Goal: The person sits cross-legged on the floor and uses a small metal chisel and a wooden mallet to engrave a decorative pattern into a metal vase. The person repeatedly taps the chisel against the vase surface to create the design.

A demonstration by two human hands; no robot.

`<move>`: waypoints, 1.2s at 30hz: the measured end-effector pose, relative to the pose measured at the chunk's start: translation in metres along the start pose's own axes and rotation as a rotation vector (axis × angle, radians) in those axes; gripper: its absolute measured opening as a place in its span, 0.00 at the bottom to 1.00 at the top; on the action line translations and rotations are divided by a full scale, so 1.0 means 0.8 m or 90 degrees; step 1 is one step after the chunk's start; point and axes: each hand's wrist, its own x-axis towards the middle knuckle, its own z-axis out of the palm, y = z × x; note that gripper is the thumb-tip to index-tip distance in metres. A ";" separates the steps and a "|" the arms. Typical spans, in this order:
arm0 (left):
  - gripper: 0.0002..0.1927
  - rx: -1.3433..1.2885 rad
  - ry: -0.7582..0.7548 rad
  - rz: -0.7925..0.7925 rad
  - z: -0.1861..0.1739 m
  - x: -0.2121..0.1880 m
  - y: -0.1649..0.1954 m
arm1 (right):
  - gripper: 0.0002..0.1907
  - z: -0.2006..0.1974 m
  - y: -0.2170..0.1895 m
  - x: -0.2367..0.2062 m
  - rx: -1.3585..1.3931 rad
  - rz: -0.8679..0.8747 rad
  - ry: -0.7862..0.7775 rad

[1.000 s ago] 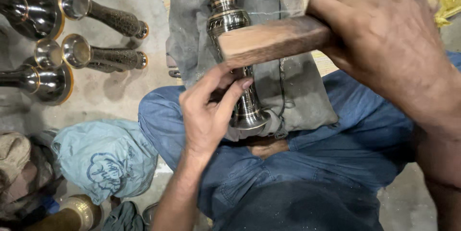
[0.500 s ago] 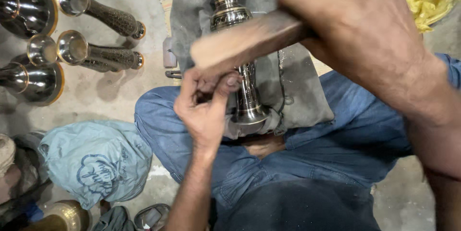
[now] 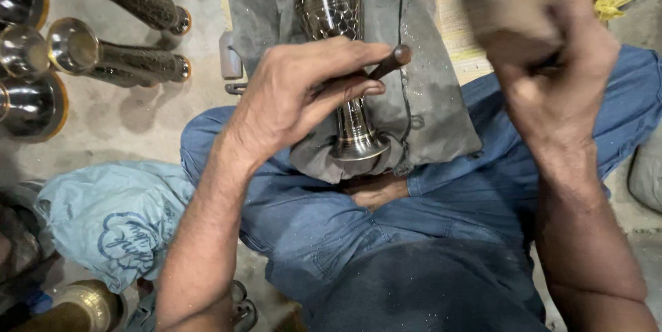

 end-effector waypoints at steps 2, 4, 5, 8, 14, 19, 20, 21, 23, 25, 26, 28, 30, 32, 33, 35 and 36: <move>0.18 0.024 -0.033 -0.005 -0.003 0.004 0.003 | 0.11 0.000 -0.003 -0.003 -0.014 0.003 0.019; 0.18 0.032 -0.072 -0.042 -0.004 0.006 0.005 | 0.15 -0.003 -0.009 0.001 -0.220 -0.076 0.016; 0.18 0.033 -0.071 -0.042 -0.003 0.006 0.006 | 0.17 -0.004 -0.013 0.005 -0.369 -0.137 0.006; 0.18 0.037 -0.051 -0.033 0.000 0.005 0.007 | 0.13 -0.005 -0.023 0.017 -0.070 -0.001 0.012; 0.17 0.032 0.032 -0.011 0.010 -0.013 0.005 | 0.15 -0.026 -0.012 0.023 -0.175 -0.006 -0.122; 0.17 -0.163 0.133 -0.131 0.026 -0.030 0.004 | 0.12 -0.022 0.007 0.029 -0.010 0.032 -0.129; 0.17 -0.144 0.138 -0.132 0.028 -0.033 0.005 | 0.12 -0.022 0.006 0.033 -0.015 0.001 -0.125; 0.17 -0.126 0.141 -0.128 0.030 -0.035 0.006 | 0.12 -0.024 0.002 0.037 -0.023 -0.029 -0.116; 0.17 -0.130 0.150 -0.129 0.031 -0.035 0.006 | 0.13 -0.029 -0.011 0.051 -0.064 -0.086 -0.108; 0.17 -0.166 0.163 -0.147 0.031 -0.036 0.008 | 0.14 -0.033 -0.030 0.066 -0.151 -0.131 -0.118; 0.16 -0.128 0.170 -0.159 0.030 -0.037 0.009 | 0.14 -0.036 -0.040 0.072 -0.206 -0.148 -0.127; 0.13 -0.052 0.185 -0.185 0.032 -0.039 0.012 | 0.15 -0.041 -0.058 0.082 -0.317 -0.180 -0.146; 0.16 -0.150 0.238 -0.207 0.038 -0.040 0.015 | 0.17 -0.043 -0.067 0.094 -0.330 -0.193 -0.149; 0.17 -0.170 0.290 -0.230 0.047 -0.043 0.018 | 0.18 -0.042 -0.068 0.107 -0.300 -0.212 -0.152; 0.16 -0.139 0.315 -0.235 0.051 -0.044 0.019 | 0.17 -0.042 -0.068 0.113 -0.317 -0.233 -0.157; 0.16 -0.166 0.370 -0.249 0.063 -0.047 0.020 | 0.12 -0.041 -0.069 0.123 -0.425 -0.260 -0.209; 0.17 -0.221 0.404 -0.254 0.071 -0.047 0.021 | 0.11 -0.040 -0.071 0.128 -0.451 -0.247 -0.248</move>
